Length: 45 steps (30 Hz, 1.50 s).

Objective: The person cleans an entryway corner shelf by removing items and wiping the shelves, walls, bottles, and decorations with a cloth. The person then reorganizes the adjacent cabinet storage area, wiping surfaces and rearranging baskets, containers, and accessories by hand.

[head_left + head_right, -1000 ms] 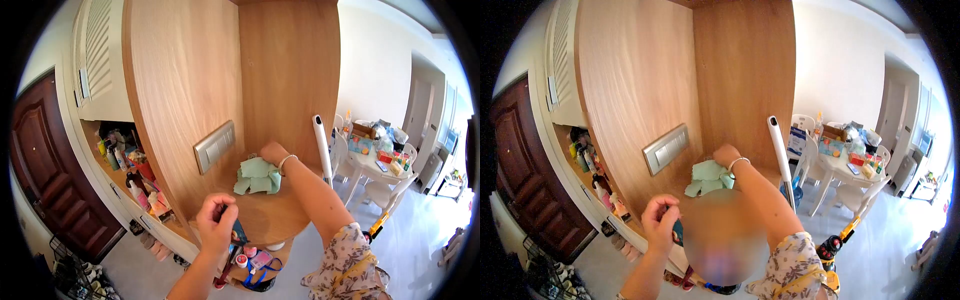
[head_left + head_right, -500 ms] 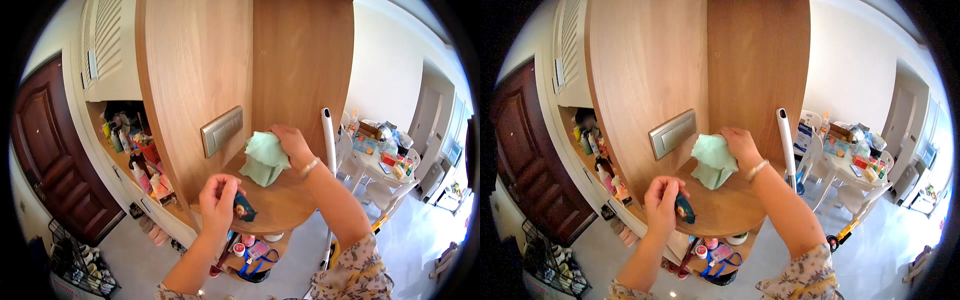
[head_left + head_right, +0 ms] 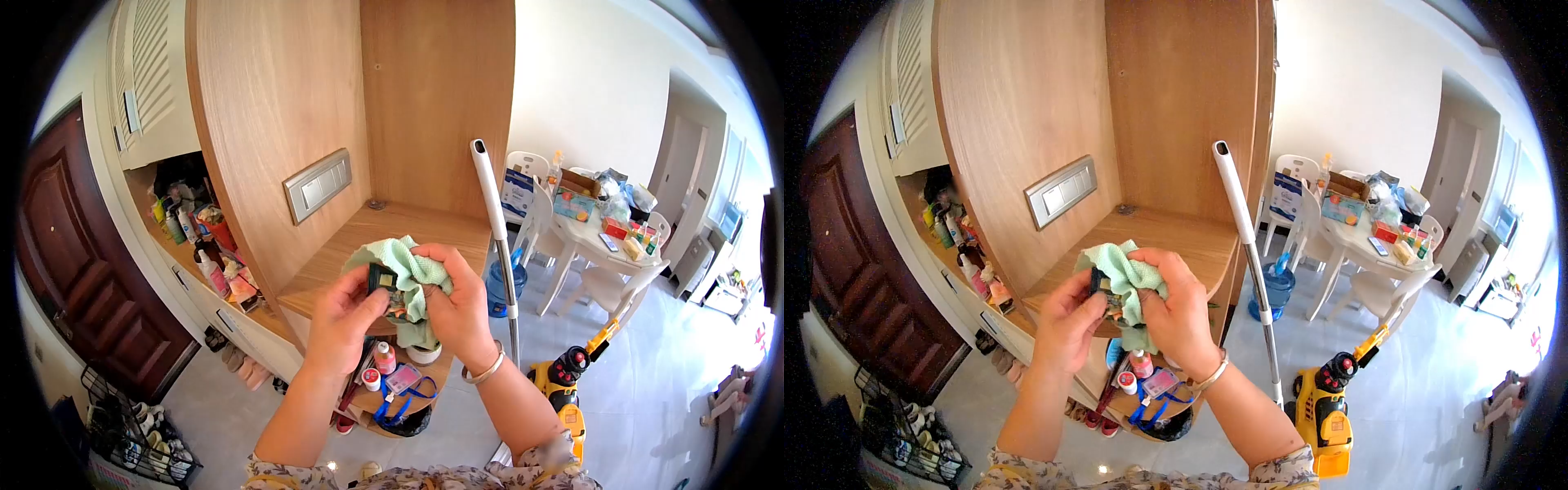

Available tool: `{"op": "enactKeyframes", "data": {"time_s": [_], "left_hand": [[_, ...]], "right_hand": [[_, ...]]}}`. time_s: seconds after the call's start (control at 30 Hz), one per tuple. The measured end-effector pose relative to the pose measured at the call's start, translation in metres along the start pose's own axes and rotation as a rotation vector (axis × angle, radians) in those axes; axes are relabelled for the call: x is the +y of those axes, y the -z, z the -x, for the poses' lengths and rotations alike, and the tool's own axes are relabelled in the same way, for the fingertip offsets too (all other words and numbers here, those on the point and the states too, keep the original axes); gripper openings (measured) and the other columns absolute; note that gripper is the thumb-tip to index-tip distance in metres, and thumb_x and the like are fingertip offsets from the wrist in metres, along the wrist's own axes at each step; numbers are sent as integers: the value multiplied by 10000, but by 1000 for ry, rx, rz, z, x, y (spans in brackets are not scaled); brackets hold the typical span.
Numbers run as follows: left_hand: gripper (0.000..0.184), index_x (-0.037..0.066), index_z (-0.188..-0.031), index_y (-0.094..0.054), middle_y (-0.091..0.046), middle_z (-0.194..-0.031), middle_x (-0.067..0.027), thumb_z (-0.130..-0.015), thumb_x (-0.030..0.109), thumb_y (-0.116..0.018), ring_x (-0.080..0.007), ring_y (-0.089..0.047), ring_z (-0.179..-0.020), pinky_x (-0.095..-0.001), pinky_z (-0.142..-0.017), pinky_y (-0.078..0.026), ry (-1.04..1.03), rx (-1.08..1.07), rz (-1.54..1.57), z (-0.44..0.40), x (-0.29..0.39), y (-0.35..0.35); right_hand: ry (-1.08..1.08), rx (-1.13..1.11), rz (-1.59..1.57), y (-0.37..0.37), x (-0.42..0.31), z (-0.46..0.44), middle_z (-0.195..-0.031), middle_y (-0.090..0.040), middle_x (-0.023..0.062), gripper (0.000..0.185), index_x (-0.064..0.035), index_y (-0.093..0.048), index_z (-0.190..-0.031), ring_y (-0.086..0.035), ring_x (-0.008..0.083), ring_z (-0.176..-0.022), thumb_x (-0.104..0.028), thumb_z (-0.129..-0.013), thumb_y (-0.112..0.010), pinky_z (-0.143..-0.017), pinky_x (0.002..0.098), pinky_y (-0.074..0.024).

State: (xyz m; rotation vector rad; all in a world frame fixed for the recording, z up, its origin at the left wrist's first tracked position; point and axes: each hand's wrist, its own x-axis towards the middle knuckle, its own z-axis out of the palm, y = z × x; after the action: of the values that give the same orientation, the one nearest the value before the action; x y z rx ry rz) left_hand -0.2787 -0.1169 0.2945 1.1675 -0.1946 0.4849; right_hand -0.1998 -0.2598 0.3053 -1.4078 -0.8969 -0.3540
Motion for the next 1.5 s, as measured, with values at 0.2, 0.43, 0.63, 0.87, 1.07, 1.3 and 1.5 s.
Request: {"op": "enactKeyframes", "data": {"time_s": [0.2, 0.43, 0.63, 0.87, 1.07, 1.3, 1.5], "left_hand": [[363, -17, -1197, -562, -614, -1090, -73, -854, 18, -675, -129, -589, -998, -289, -881, -502, -17, 4, 9, 14, -2, 3], [326, 23, -1144, -492, -595, -1057, -70, -864, 29, -658, -131, -570, -1008, -294, -834, -501, -259, 156, -8, 23, -10, 0], [302, 16, -1067, -496, -606, -985, -80, -826, -4, -678, -124, -612, -888, -287, -759, -528, -114, 239, 129, 9, 6, 35], [340, 15, -1005, -555, -612, -901, -138, -721, 37, -739, -249, -651, -773, -346, -692, -540, -347, 451, -1012, -33, 1, 77], [283, 36, -968, -613, -630, -958, -160, -754, 154, -755, -319, -650, -809, -412, -706, -535, -423, 498, -1517, -48, 2, 75], [341, 65, -946, -700, -626, -947, -104, -735, 322, -777, -312, -653, -825, -413, -698, -535, -562, 401, -1745, -44, 15, 67], [294, 40, -905, -704, -638, -915, -113, -773, 300, -744, -304, -652, -850, -413, -714, -535, -302, 77, -1893, -78, 7, 75]], "right_hand": [[-91, 302, -136, 11, 9, 4, -1009, -636, 63, 379, -25, -574, -1162, -595, 168, -976, 127, -817, -535, -871, 278, -473], [337, -18, 291, -29, -27, 24, -1268, -489, 219, 295, -77, -633, -1121, -494, 377, -1188, -84, -827, -661, -1004, 411, -398], [215, 205, 416, -12, 8, 2, -1064, -578, 147, 210, -44, -626, -1001, -559, 302, -1026, 51, -816, -596, -914, 358, -428], [247, 237, 563, -4, 48, 2, -1083, -550, 179, 235, -56, -630, -991, -552, 365, -995, 55, -787, -599, -875, 408, -447], [181, 191, 540, -1, 49, 2, -1073, -553, 179, 218, -62, -623, -995, -556, 363, -987, 41, -803, -605, -850, 402, -457], [247, 216, 567, -2, 48, 2, -1058, -554, 168, 239, -71, -619, -1005, -576, 357, -934, 46, -797, -604, -790, 387, -480], [210, 216, 548, -3, 46, 3, -1045, -549, 170, 243, -84, -622, -1008, -578, 362, -931, 39, -799, -603, -767, 395, -483]]}}
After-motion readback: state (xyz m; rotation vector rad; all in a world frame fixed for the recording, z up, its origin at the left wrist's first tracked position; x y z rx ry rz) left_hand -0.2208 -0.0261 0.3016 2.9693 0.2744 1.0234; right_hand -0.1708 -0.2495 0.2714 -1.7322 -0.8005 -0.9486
